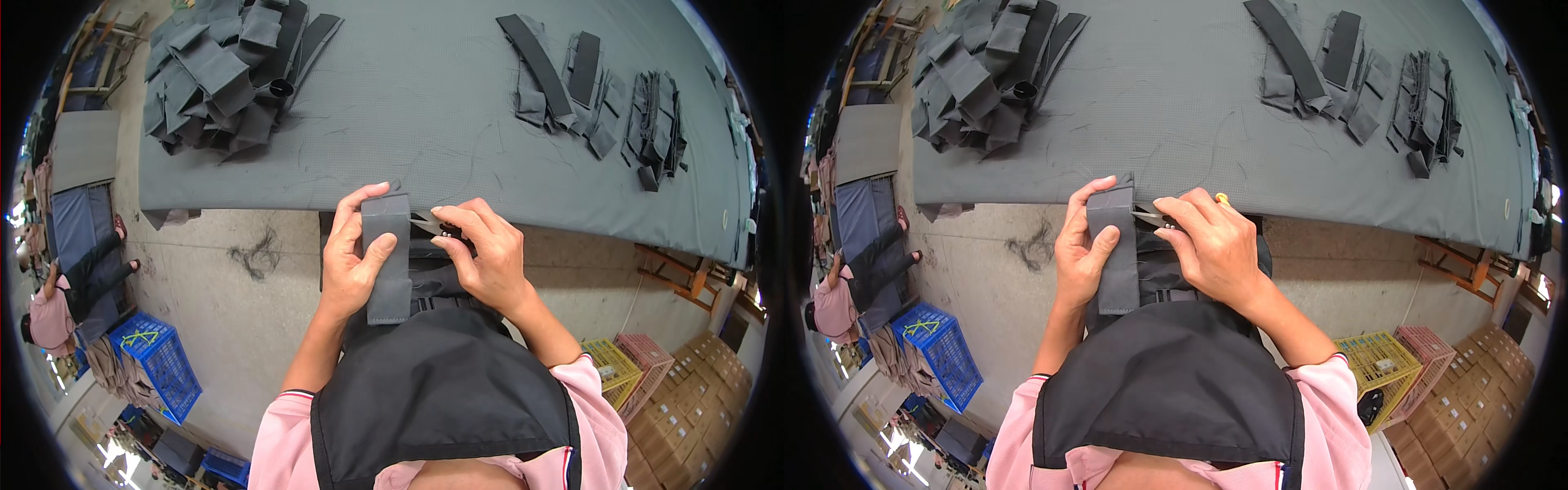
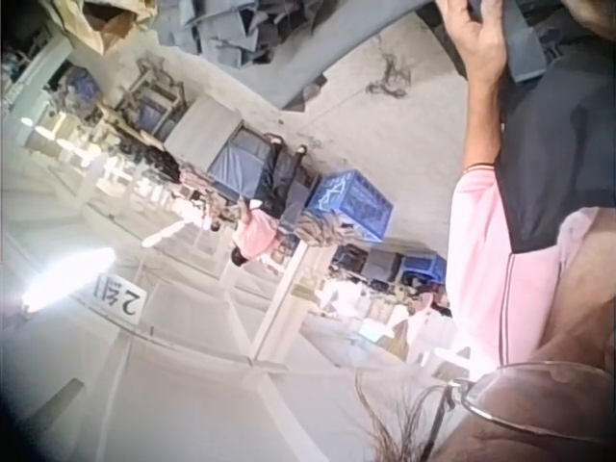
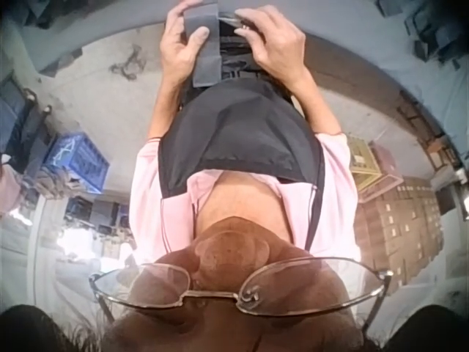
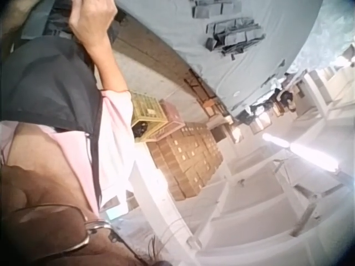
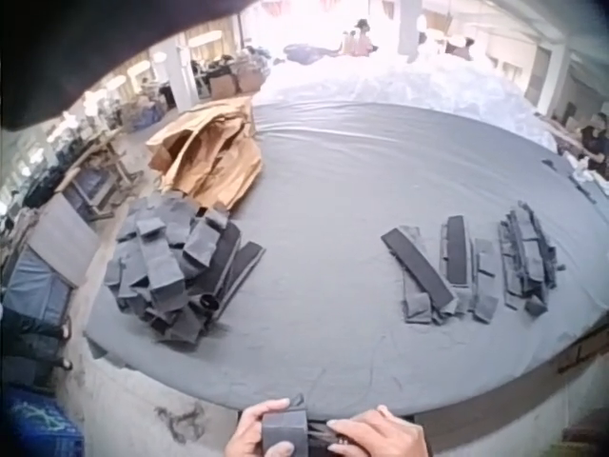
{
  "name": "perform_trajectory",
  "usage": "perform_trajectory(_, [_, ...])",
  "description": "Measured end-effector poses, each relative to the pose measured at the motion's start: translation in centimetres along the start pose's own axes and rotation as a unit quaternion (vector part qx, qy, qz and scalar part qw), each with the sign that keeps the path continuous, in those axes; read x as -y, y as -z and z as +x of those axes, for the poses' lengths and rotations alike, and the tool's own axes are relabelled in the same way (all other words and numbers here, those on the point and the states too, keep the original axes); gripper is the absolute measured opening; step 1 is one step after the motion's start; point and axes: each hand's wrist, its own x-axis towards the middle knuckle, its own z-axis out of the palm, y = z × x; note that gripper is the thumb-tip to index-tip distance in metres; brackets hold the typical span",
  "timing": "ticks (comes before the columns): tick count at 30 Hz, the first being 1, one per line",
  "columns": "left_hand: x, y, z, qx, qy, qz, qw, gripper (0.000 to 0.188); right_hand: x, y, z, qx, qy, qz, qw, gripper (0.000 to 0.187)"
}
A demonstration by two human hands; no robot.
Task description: Manually trim excess threads or edges from fabric strips using a pair of small scissors.
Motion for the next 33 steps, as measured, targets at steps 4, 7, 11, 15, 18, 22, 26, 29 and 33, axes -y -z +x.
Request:
perform_trajectory(4, [0.0,0.1,0.1,0.008,-0.018,0.008,1.0,0.022,0.2,-0.2,0.3,0.009,-0.031,0.052,0.998,0.026])
perform_trajectory(7, [0.1,0.1,0.0,0.015,-0.022,0.004,1.0,0.022,0.1,-0.3,0.4,0.006,-0.046,0.088,0.995,0.023])
perform_trajectory(11, [0.2,0.2,-0.1,0.018,-0.026,0.012,0.999,0.023,0.1,0.0,0.5,0.002,-0.01,0.033,0.999,0.02])
perform_trajectory(15, [0.0,0.3,0.1,0.013,-0.024,0.028,0.999,0.023,0.0,0.2,-0.1,-0.035,-0.032,0.057,0.997,0.02])
perform_trajectory(18, [-0.2,0.1,0.2,0.011,-0.035,0.03,0.999,0.024,0.3,0.9,0.3,-0.008,-0.045,0.084,0.995,0.027])
perform_trajectory(22, [-0.2,0.0,0.2,0.014,-0.048,0.04,0.998,0.024,0.4,1.3,0.7,0.056,-0.058,0.08,0.994,0.026])
perform_trajectory(26, [-0.3,-0.1,0.1,0.023,-0.031,0.028,0.999,0.025,0.7,1.1,1.5,0.08,-0.058,0.107,0.989,0.024])
perform_trajectory(29, [-0.5,-0.1,0.2,0.032,-0.046,0.021,0.998,0.025,0.7,0.6,2.0,0.075,-0.029,0.106,0.991,0.021])
perform_trajectory(33, [-0.1,0.2,0.3,0.037,-0.063,0.041,0.996,0.027,0.8,0.0,1.9,0.063,-0.019,0.106,0.992,0.021])
